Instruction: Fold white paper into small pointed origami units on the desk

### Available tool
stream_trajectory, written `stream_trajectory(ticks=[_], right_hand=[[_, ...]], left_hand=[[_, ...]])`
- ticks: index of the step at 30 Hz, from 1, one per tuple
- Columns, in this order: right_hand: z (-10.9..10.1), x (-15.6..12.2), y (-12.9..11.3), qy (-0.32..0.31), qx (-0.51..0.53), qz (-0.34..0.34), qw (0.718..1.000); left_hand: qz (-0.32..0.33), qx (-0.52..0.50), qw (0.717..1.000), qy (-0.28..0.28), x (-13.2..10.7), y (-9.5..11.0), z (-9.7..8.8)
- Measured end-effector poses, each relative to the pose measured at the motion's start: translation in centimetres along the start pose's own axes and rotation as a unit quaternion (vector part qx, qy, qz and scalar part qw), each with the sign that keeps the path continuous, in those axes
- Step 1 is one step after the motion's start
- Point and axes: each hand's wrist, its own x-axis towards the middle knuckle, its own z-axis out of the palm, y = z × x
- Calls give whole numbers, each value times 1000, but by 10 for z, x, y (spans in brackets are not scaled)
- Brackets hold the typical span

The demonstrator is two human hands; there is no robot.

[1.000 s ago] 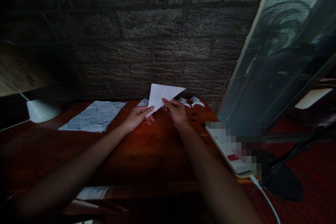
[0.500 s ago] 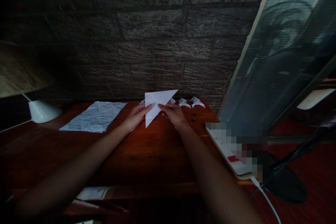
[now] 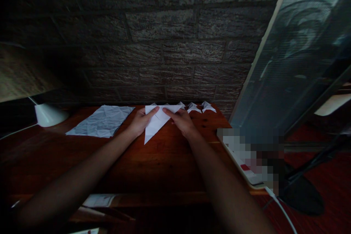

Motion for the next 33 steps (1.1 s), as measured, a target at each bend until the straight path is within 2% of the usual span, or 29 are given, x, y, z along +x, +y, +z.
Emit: stream_trajectory(ticks=[6, 14, 20, 23, 26, 30, 33], right_hand=[[2, 2, 0, 20, 106, -2, 994], [10, 0, 4, 7, 74, -42, 996], [5, 5, 1, 70, 67, -56, 994], [0, 7, -2, 87, 57, -62, 993], [-4, 5, -4, 78, 61, -66, 993], [-3, 2, -2, 40, 45, -44, 997], [-1, 0, 1, 8, 17, -28, 999]], left_hand=[[-22, 18, 1000, -10, -6, 5, 5], [11, -11, 1000, -3, -7, 8, 5], [2, -59, 998, 29, 0, 3, 5], [-5, -52, 998, 25, 2, 3, 3], [-14, -9, 999, -29, 2, 2, -1], [-79, 62, 980, -170, -1, -3, -4], [-82, 63, 974, -199, -4, -9, -2]])
